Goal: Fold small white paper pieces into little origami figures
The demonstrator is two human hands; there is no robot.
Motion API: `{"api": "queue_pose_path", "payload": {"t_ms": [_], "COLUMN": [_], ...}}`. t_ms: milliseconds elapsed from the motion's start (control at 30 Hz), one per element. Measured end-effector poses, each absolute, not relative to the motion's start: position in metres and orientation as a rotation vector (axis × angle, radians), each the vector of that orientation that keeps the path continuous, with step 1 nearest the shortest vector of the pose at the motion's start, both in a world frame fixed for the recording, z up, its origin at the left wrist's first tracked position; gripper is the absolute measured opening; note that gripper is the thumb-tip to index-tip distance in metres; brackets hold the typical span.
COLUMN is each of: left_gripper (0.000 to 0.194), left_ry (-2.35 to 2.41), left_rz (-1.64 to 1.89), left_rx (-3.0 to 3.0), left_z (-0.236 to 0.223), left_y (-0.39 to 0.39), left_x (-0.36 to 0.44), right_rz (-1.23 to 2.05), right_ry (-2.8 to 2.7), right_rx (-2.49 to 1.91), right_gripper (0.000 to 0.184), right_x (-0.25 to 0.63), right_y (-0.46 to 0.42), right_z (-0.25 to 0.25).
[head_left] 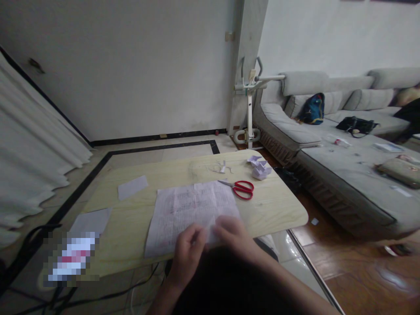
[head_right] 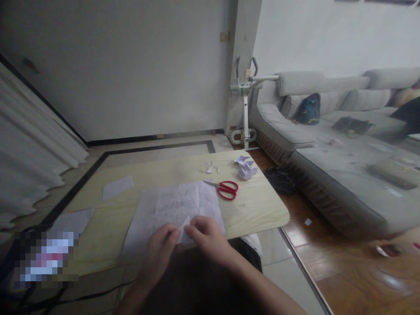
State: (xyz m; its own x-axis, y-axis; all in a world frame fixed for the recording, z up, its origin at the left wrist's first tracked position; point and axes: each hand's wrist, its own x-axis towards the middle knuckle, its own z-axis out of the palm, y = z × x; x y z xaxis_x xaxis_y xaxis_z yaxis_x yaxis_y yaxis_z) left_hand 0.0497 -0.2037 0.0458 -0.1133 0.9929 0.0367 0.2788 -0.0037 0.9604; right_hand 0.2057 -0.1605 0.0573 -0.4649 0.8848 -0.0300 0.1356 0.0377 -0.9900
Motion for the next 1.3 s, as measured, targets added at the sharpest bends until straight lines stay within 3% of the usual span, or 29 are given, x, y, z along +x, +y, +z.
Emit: {"api": "queue_pose_path", "payload": {"t_ms": [767,1033,1300], "left_gripper": [0.033,0.036,0.039], "left_ry": [1.41,1.404,1.45], "left_rz": [1.031,0.968,1.053], "left_rx": [1.398,1.416,1.368], "left_z": [0.048,0.042,0.051], "left_y": [-0.207,-0.208,-0.206], "left_x": [0.052,0.053,0.053], "right_rz": [1.523,1.412,1.587], "right_ry": [-1.614,-1.52,-1.417], "right_rx": [-1.099,-1.104,-1.063], "right_gripper": [0.023,0.026,0.038], "right_x": [0.203,0.202,0.206], "right_y": [-0.158,-0.155,-0.151], "right_z": [0.053,0.049,0.053]}}
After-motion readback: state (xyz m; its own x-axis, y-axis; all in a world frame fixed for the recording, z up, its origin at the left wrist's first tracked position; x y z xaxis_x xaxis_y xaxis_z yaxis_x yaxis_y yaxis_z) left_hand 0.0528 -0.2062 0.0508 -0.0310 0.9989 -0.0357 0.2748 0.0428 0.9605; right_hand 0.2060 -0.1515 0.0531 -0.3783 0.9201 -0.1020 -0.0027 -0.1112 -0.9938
